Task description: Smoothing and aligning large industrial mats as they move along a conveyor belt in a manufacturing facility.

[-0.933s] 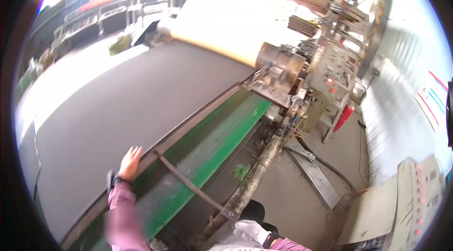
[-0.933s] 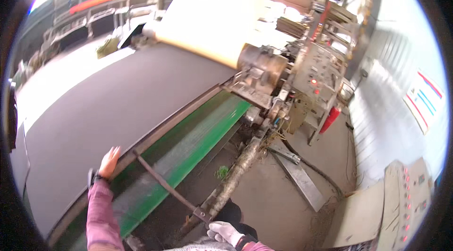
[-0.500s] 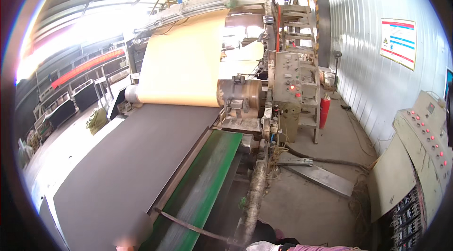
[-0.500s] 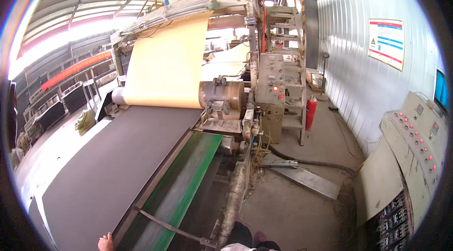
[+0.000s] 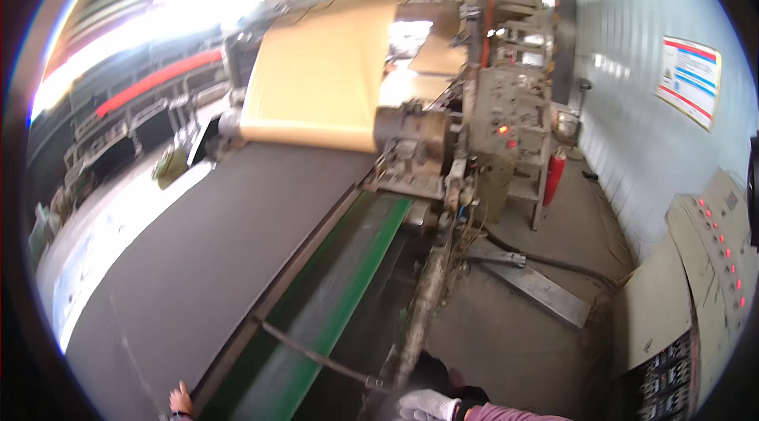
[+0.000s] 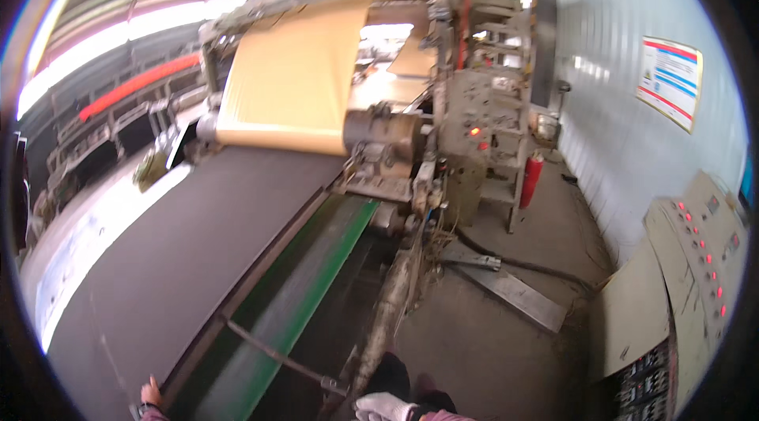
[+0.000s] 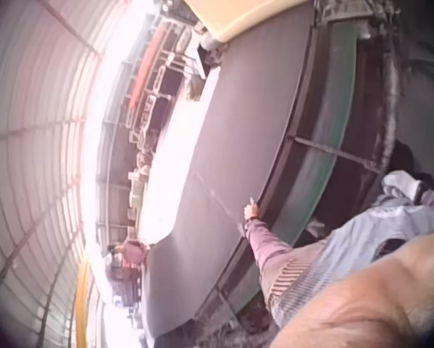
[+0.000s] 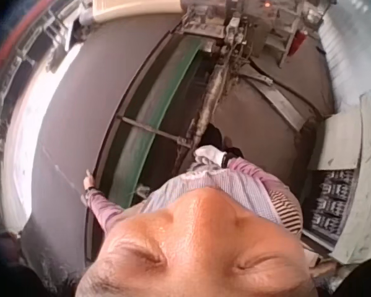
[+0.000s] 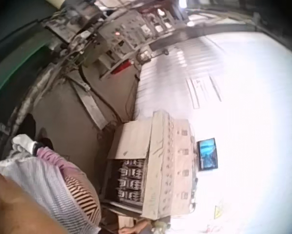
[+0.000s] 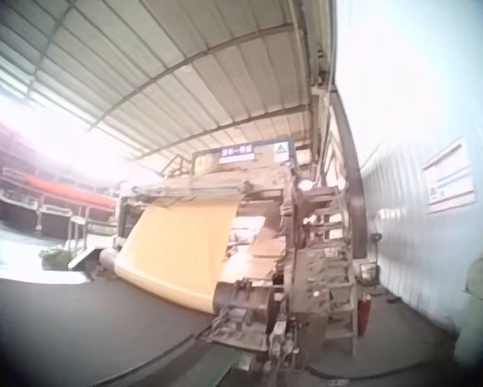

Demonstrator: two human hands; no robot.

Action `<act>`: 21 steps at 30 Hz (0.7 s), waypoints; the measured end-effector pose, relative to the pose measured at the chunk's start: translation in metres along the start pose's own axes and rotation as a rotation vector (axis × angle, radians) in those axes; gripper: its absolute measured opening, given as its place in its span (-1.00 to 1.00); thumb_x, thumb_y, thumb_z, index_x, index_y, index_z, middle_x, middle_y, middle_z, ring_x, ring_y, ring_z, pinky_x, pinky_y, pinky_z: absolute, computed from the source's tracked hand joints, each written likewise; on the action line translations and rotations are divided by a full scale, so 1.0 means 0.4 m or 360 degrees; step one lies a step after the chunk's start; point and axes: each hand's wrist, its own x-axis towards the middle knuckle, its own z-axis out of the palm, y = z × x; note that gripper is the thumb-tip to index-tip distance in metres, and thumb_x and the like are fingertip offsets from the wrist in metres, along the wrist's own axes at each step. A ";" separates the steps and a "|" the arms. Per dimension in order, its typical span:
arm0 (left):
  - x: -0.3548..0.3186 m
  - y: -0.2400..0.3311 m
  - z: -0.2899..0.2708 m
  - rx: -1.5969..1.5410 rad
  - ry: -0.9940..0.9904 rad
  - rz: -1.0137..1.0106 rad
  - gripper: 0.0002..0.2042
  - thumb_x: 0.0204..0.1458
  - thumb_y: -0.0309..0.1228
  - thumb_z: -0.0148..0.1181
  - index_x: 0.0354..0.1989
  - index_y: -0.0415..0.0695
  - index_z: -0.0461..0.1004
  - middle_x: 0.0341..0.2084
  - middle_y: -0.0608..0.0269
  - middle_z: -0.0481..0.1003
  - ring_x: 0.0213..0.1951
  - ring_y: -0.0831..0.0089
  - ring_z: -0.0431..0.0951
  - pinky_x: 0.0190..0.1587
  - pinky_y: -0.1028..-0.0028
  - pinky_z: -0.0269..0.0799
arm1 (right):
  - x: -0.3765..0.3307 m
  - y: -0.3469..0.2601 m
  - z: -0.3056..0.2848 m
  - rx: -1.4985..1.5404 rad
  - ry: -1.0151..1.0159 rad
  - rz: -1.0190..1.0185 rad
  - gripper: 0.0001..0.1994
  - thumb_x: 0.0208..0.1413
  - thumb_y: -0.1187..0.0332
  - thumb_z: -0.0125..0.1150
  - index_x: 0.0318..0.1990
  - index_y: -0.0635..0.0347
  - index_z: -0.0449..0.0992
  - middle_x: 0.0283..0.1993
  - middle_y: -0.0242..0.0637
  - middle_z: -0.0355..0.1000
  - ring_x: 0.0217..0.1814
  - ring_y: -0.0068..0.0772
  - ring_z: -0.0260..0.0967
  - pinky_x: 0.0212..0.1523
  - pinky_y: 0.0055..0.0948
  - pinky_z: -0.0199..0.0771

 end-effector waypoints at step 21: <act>0.046 0.815 -0.677 -0.0690 -0.0125 0.0423 -0.55 0.22 0.05 -0.27 0.22 0.25 0.29 0.19 0.14 0.31 0.27 -0.16 0.14 0.17 -0.31 0.00 | -0.007 -0.044 -0.038 -0.0104 0.0245 0.0467 -0.81 0.21 0.27 0.03 -0.31 0.18 0.46 -0.52 -0.30 0.45 -0.74 -0.69 0.13 -0.77 -0.65 0.05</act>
